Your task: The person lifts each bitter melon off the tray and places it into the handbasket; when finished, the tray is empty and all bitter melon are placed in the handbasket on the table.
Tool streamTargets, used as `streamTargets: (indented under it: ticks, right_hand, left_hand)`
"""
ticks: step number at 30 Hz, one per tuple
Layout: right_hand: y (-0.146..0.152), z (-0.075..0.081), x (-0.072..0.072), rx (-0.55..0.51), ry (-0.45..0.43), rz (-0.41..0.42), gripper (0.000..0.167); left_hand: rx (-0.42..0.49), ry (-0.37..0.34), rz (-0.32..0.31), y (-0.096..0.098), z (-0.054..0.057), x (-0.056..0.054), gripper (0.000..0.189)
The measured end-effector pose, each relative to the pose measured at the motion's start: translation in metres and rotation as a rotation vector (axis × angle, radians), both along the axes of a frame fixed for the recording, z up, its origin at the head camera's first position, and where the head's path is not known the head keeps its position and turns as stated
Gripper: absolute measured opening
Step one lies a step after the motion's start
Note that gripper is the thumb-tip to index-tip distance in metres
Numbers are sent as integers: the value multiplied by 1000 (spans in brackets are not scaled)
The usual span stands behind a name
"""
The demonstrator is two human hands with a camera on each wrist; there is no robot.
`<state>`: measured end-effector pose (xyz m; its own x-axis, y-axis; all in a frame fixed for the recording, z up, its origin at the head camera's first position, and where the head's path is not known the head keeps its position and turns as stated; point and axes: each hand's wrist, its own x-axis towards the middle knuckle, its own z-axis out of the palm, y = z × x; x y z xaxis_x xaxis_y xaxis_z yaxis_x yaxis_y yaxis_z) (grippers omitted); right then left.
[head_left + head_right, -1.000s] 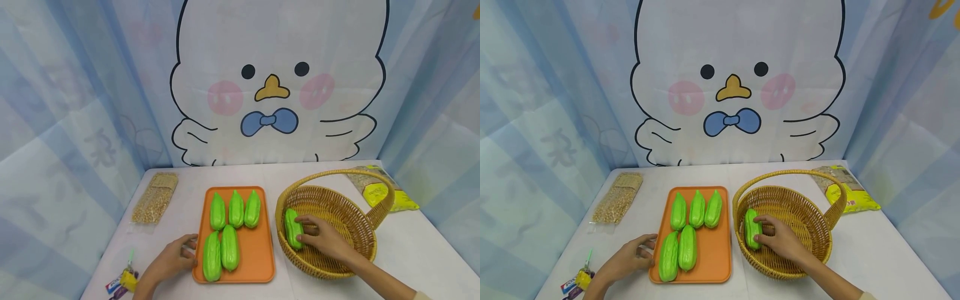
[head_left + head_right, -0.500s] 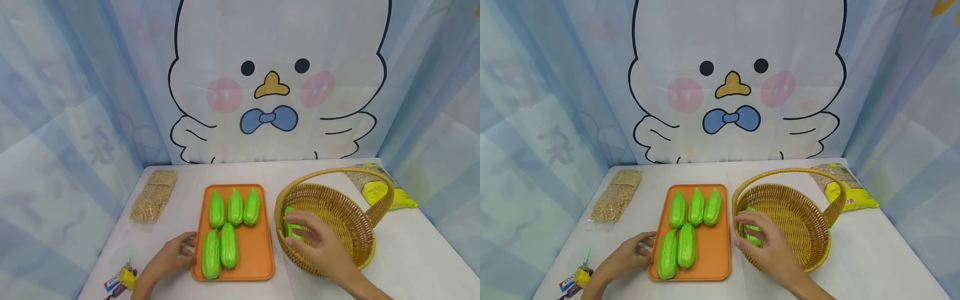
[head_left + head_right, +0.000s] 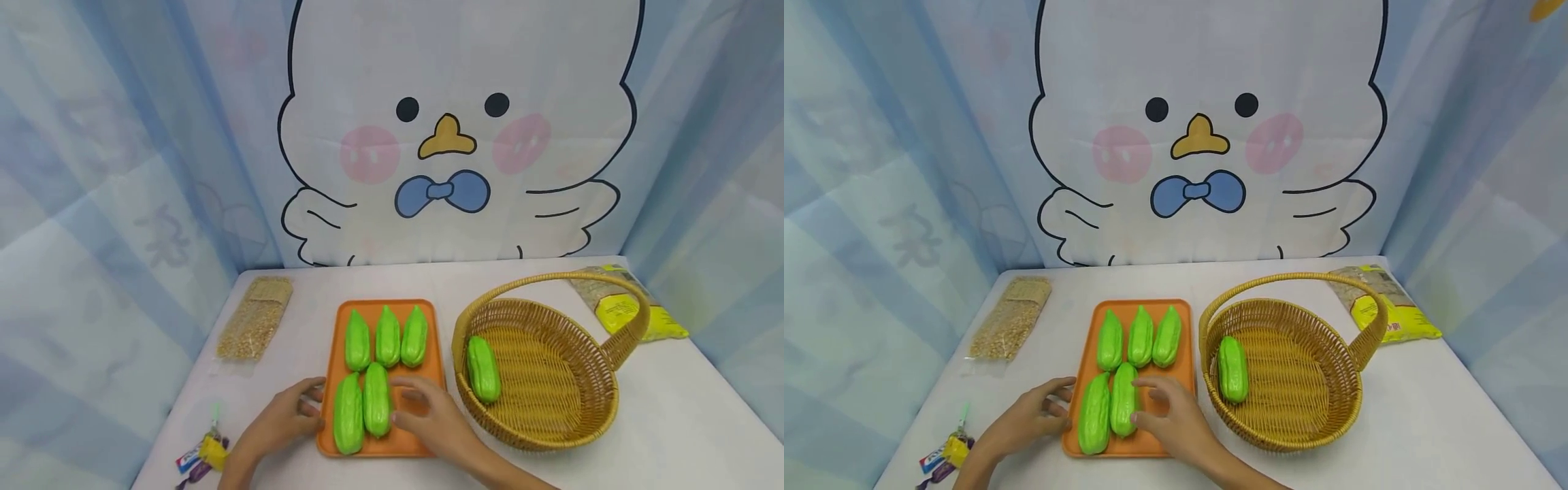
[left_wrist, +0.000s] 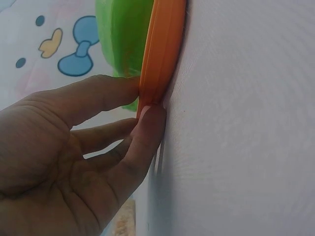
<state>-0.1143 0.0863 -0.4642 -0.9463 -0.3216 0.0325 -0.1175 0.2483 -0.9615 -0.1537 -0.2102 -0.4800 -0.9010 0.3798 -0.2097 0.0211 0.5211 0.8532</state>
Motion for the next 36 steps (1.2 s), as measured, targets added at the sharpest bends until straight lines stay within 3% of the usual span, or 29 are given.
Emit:
streamTargets:
  ticks: [8,27,36]
  right_hand:
    - [-16,-16,-7,68,23,-30,43]
    - [-24,-17,-7,124,44,-37,44]
    - [-22,-16,-8,141,12,-55,44]
  left_hand:
    - [1,4,6,2,1,1,71]
    - [-23,-14,12,3,2,0,70]
    - [-24,-10,3,3,0,0,69]
